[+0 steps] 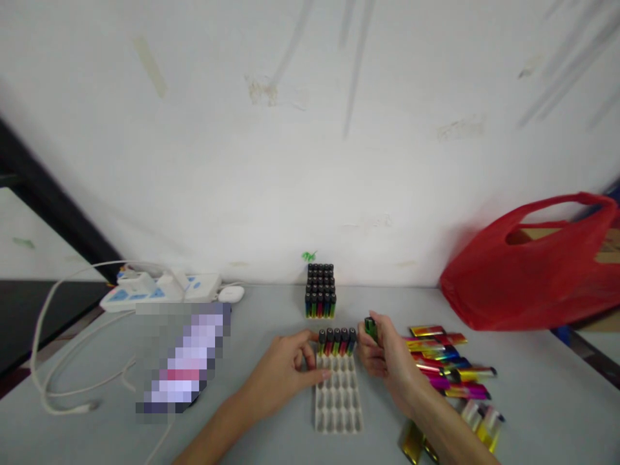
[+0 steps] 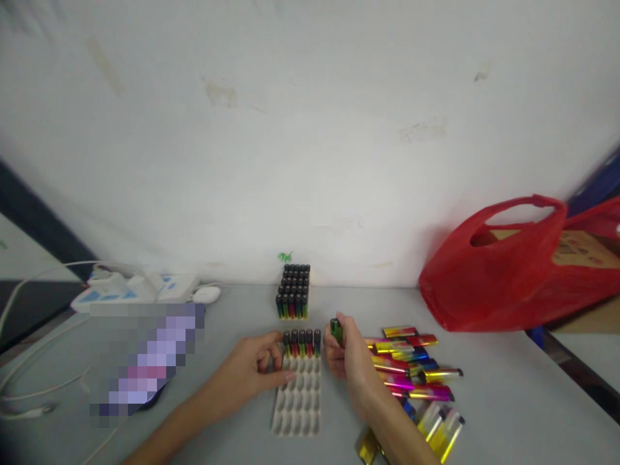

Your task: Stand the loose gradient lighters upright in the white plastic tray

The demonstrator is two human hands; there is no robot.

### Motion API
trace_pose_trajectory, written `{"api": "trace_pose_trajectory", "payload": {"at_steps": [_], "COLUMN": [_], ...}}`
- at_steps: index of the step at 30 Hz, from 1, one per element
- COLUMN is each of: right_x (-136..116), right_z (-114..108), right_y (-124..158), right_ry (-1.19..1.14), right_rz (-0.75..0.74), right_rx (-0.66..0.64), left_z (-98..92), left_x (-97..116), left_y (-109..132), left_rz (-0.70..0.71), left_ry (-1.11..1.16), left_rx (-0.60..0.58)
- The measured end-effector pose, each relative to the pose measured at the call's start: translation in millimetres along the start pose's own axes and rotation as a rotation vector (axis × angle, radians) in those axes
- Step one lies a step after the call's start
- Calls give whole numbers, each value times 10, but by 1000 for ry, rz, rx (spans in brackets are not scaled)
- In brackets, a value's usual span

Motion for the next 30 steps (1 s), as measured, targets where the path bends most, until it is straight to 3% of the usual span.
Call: {"api": "trace_pose_trajectory", "payload": {"at_steps": [8, 15, 21, 30], "right_x": [18, -2, -62, -97], "right_z": [38, 22, 35, 3], "right_y": [85, -1, 29, 75], "right_ry": [-3, -33, 8, 107], "right_rz": [-51, -58, -343, -493], "right_rx": [38, 48, 271, 335], "left_z": [-3, 4, 2, -3], "left_x": [15, 12, 10, 12], "left_y": [4, 4, 6, 7], "left_rz": [-12, -16, -15, -13], "left_ry": [37, 63, 56, 28], "left_rx": [-8, -6, -13, -14]}}
Point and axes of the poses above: each hand's wrist, its own y-axis away from the middle knuckle, its own z-axis out of the palm, x = y × z, the point moved 1 cm from there along -y, towards the middle knuckle, and after that the axes turned 5 degrees about y, right-handed, at the moved point
